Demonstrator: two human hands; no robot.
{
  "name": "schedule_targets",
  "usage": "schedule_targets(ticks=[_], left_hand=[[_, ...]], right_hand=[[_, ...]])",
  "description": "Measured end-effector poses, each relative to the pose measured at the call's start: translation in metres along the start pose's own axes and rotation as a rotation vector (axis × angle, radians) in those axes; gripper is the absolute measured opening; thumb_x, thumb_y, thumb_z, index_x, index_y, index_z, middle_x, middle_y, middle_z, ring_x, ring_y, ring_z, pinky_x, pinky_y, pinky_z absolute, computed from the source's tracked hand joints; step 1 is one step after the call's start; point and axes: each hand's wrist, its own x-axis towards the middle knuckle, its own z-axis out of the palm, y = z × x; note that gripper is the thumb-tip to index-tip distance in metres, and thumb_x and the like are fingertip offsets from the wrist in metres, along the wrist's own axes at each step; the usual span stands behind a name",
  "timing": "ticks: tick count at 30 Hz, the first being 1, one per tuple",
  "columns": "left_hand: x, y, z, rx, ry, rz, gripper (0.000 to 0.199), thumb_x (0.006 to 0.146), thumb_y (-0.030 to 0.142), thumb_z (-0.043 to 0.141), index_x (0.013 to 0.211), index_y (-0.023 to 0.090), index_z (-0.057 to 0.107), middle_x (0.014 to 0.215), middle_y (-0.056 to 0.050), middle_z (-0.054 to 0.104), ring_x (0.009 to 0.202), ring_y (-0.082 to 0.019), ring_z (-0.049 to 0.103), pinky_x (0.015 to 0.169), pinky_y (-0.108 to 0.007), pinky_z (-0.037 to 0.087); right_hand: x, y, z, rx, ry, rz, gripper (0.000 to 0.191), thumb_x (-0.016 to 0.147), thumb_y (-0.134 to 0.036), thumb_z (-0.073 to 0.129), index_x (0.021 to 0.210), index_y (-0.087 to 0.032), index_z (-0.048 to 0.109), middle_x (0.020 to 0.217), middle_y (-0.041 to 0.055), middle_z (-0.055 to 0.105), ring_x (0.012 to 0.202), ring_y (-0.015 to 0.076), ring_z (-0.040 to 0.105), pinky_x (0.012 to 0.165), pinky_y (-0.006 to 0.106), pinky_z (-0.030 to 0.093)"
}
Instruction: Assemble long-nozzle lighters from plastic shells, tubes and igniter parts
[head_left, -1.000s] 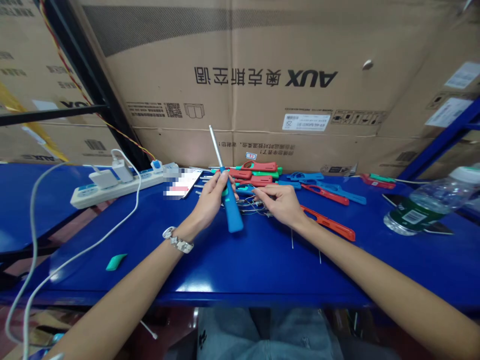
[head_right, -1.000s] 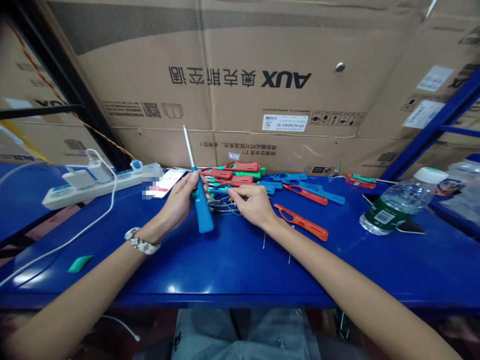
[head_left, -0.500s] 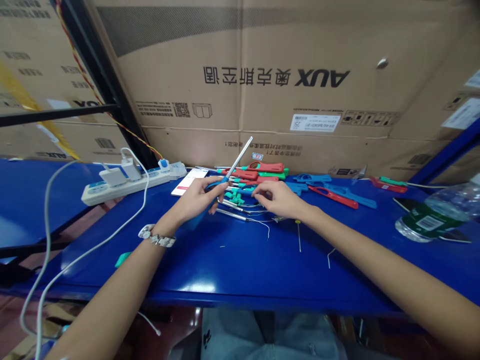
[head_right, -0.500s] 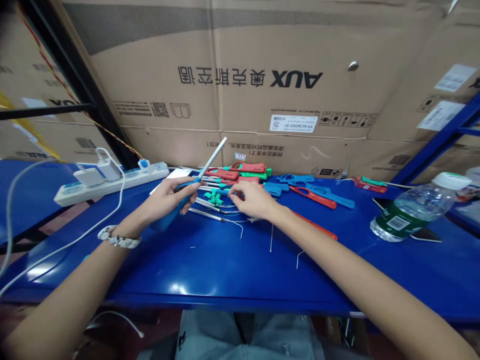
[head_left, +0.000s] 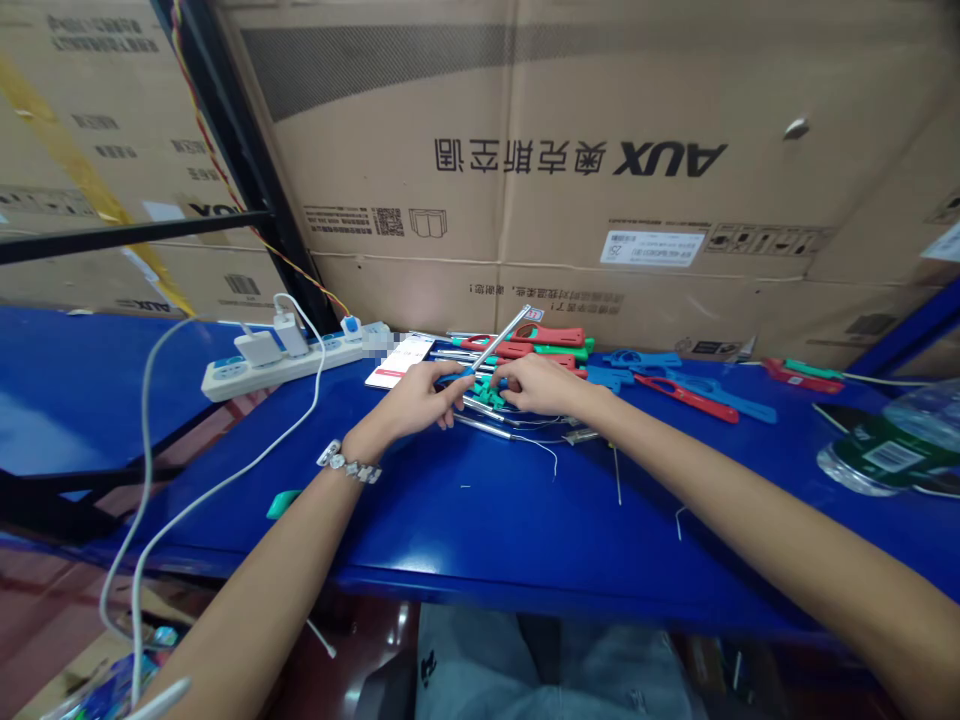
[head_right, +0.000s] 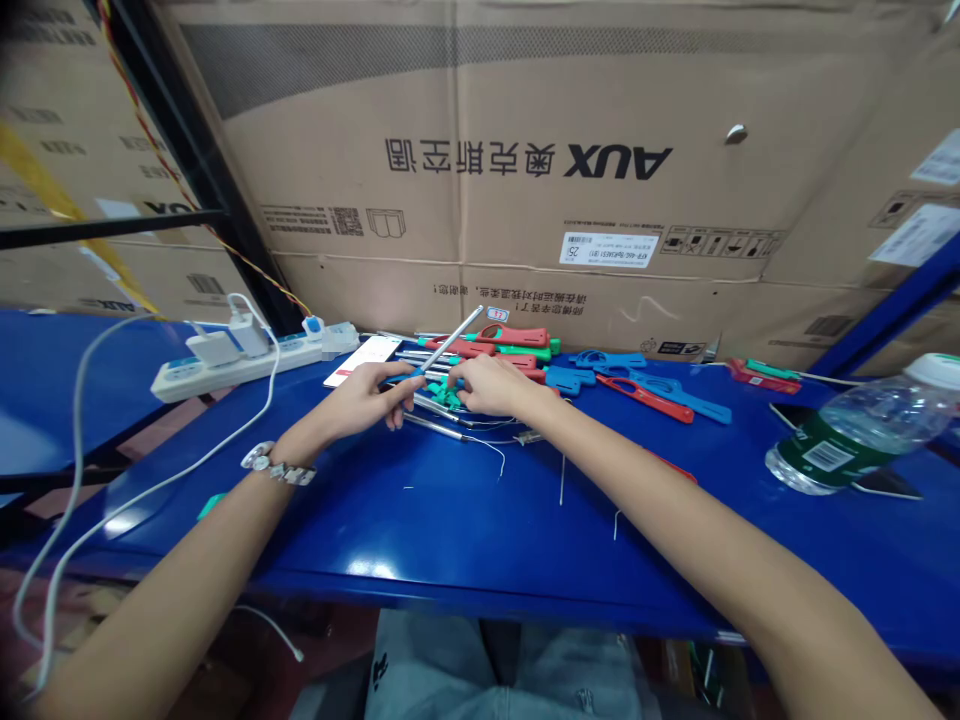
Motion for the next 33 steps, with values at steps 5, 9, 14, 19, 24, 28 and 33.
schedule_targets(ticks=[5,9,14,19,24,28,33], left_hand=[[-0.001,0.001,-0.002,0.057,-0.003,0.036,0.027,0.101,0.031,0.055,0.079,0.017,0.057,0.062,0.002,0.059,0.040,-0.008,0.054,0.040,-0.018,0.045],[-0.001,-0.001,0.000,0.086,0.017,0.078,0.026,0.101,0.034,0.055,0.082,0.016,0.060,0.059,0.003,0.057,0.038,-0.007,0.051,0.040,-0.018,0.041],[-0.002,-0.003,0.009,0.071,0.031,0.163,0.030,0.102,0.042,0.055,0.109,0.016,0.069,0.058,0.005,0.055,0.038,-0.008,0.049,0.039,-0.019,0.038],[-0.006,0.005,0.020,0.146,0.021,0.249,0.036,0.104,0.047,0.051,0.109,0.019,0.074,0.057,0.004,0.055,0.043,-0.010,0.049,0.043,-0.021,0.038],[-0.008,0.010,0.025,0.351,-0.035,0.320,0.040,0.105,0.047,0.048,0.108,0.020,0.077,0.062,0.000,0.064,0.045,-0.011,0.047,0.045,-0.023,0.033],[-0.008,0.006,0.023,0.424,-0.064,0.343,0.042,0.105,0.047,0.047,0.107,0.018,0.077,0.074,-0.004,0.072,0.054,-0.014,0.056,0.049,-0.023,0.037],[-0.007,0.003,0.021,0.436,-0.065,0.339,0.043,0.105,0.050,0.047,0.108,0.018,0.076,0.081,-0.005,0.076,0.059,-0.015,0.060,0.052,-0.023,0.040]], right_hand=[[0.015,0.005,-0.002,-0.138,-0.080,-0.117,0.033,0.084,-0.013,0.063,0.111,-0.025,0.078,0.087,0.0062,0.074,0.073,0.0196,0.060,0.058,0.031,0.027],[0.019,0.008,-0.002,-0.108,-0.013,-0.156,0.014,0.083,-0.016,0.066,0.093,-0.020,0.076,0.089,0.0078,0.073,0.078,0.0209,0.061,0.062,0.032,0.032],[-0.007,0.019,0.000,0.368,0.224,0.000,0.008,0.081,-0.023,0.071,0.087,-0.019,0.067,0.081,0.0051,0.069,0.071,0.0182,0.061,0.065,0.032,0.043],[-0.050,0.025,0.005,0.927,0.252,0.105,0.024,0.080,-0.042,0.077,0.089,-0.022,0.067,0.078,0.0041,0.071,0.063,0.0181,0.062,0.063,0.036,0.047],[-0.082,0.035,0.004,1.183,0.440,0.250,0.036,0.077,-0.057,0.077,0.084,-0.021,0.072,0.072,0.0002,0.063,0.060,0.0126,0.050,0.061,0.032,0.040],[-0.090,0.040,0.001,1.376,0.482,0.252,0.038,0.074,-0.057,0.080,0.081,-0.020,0.070,0.069,-0.0022,0.057,0.062,0.0115,0.047,0.064,0.030,0.041],[-0.090,0.045,-0.001,1.391,0.573,0.238,0.037,0.074,-0.054,0.077,0.083,-0.020,0.069,0.067,-0.0031,0.054,0.062,0.0117,0.045,0.063,0.030,0.039]])
